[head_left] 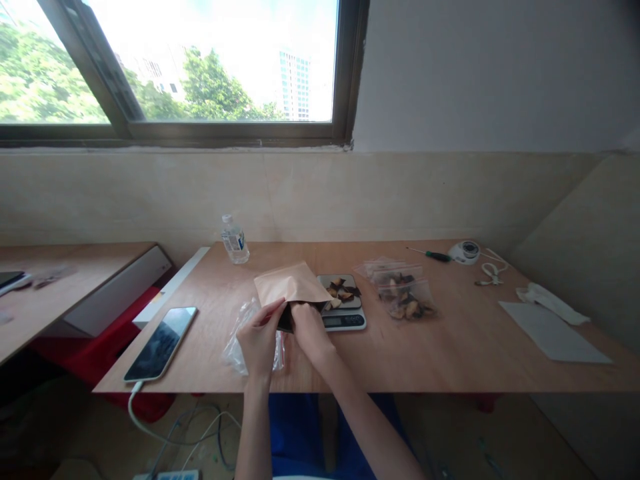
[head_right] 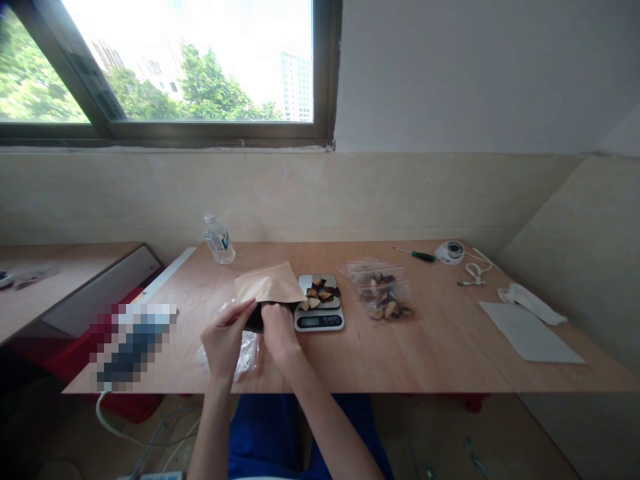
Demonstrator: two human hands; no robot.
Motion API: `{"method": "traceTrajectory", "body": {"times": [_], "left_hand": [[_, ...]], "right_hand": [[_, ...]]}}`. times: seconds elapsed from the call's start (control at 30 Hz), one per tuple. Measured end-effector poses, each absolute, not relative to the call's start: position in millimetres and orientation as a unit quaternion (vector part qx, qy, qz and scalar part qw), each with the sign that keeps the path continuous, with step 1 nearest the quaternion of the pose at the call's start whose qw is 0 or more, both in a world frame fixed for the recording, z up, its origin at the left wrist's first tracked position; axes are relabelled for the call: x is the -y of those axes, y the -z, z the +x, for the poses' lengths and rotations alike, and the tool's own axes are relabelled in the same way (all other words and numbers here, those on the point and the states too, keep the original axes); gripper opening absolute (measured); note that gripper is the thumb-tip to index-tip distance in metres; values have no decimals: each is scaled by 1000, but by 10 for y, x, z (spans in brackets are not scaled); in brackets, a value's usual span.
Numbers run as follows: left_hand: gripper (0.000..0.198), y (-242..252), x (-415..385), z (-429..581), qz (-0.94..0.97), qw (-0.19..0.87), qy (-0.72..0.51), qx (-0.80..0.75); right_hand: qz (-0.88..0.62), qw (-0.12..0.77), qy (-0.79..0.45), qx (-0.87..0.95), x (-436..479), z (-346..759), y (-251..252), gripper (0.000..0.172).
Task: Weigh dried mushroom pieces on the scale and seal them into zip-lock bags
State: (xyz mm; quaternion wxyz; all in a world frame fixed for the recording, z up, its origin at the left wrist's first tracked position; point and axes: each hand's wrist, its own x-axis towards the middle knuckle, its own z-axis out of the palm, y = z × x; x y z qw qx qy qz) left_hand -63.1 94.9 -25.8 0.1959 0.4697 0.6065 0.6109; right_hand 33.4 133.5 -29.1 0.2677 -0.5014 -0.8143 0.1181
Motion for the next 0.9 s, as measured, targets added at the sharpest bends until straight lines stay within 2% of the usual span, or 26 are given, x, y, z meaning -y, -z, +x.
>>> {"method": "traceTrajectory", "body": {"times": [0.07, 0.17, 0.27, 0.33, 0.57, 0.67, 0.9], "left_hand": [[18, 253, -957, -632, 465, 205, -610, -608], [18, 246, -963, -631, 465, 209, -610, -606], [20, 239, -966, -618, 463, 203, -610, -610], [20, 233, -968, -604, 463, 198, -609, -614], [19, 219, -972, -581, 476, 192, -603, -611], [19, 224, -977, -593, 476, 191, -605, -610], [21, 220, -982, -600, 477, 187, -602, -613]], "right_hand": [[-478, 288, -138, 818, -1134, 475, 178, 21], [-415, 378, -212, 800, -932, 745, 95, 16], [-448, 468, -218, 730, -957, 1080, 205, 16], [-493, 493, -196, 689, -1084, 1319, 370, 18], [-528, 447, -143, 708, -1532, 1823, 895, 16], [-505, 425, -117, 742, -1615, 1845, 951, 13], [-509, 419, -11, 752, -1719, 1784, 988, 18]]}}
